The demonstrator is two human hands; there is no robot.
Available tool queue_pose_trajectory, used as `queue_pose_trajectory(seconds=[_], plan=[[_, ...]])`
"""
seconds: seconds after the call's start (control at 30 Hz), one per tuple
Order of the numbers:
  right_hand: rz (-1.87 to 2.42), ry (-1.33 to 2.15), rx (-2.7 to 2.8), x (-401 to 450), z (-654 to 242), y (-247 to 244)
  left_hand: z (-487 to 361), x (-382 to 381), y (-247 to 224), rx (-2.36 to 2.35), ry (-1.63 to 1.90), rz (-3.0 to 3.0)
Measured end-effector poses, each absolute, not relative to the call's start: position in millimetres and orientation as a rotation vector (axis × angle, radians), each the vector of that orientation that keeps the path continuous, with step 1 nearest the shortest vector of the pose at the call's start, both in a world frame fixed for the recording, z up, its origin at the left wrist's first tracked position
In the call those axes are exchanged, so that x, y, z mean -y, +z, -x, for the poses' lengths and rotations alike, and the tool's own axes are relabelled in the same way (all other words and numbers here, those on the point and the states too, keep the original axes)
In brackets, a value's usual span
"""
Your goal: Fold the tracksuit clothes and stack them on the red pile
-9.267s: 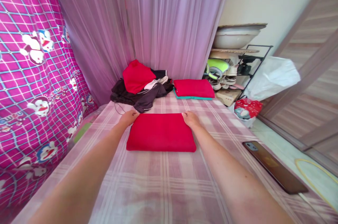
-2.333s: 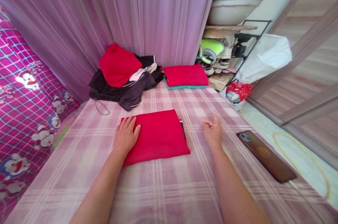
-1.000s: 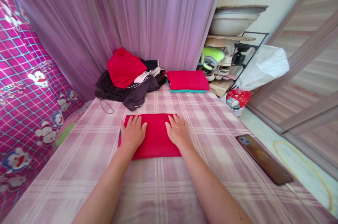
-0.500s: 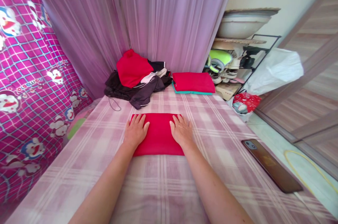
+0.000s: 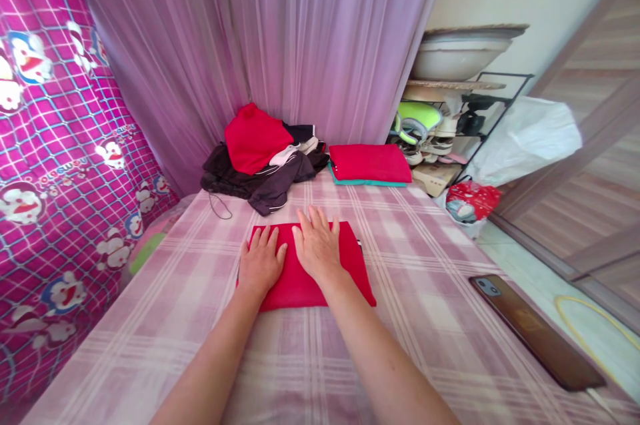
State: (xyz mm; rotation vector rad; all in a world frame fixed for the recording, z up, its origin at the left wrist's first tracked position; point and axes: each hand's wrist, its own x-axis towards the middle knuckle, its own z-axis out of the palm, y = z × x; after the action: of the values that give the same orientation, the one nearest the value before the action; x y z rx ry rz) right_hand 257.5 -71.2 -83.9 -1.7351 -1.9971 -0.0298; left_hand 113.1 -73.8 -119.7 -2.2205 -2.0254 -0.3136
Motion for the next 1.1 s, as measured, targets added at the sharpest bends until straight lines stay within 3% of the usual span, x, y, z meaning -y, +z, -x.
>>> queue_pose_trajectory(seconds=[0.23,1.1], plan=[[1.824,0.161,2.062,51,-250,-115,-113,74,-121,2.041,-0.324,2.229],[1.748,-0.039,2.137,140,-291,-132,-120,86,-111,1.901,-0.447,2.212]])
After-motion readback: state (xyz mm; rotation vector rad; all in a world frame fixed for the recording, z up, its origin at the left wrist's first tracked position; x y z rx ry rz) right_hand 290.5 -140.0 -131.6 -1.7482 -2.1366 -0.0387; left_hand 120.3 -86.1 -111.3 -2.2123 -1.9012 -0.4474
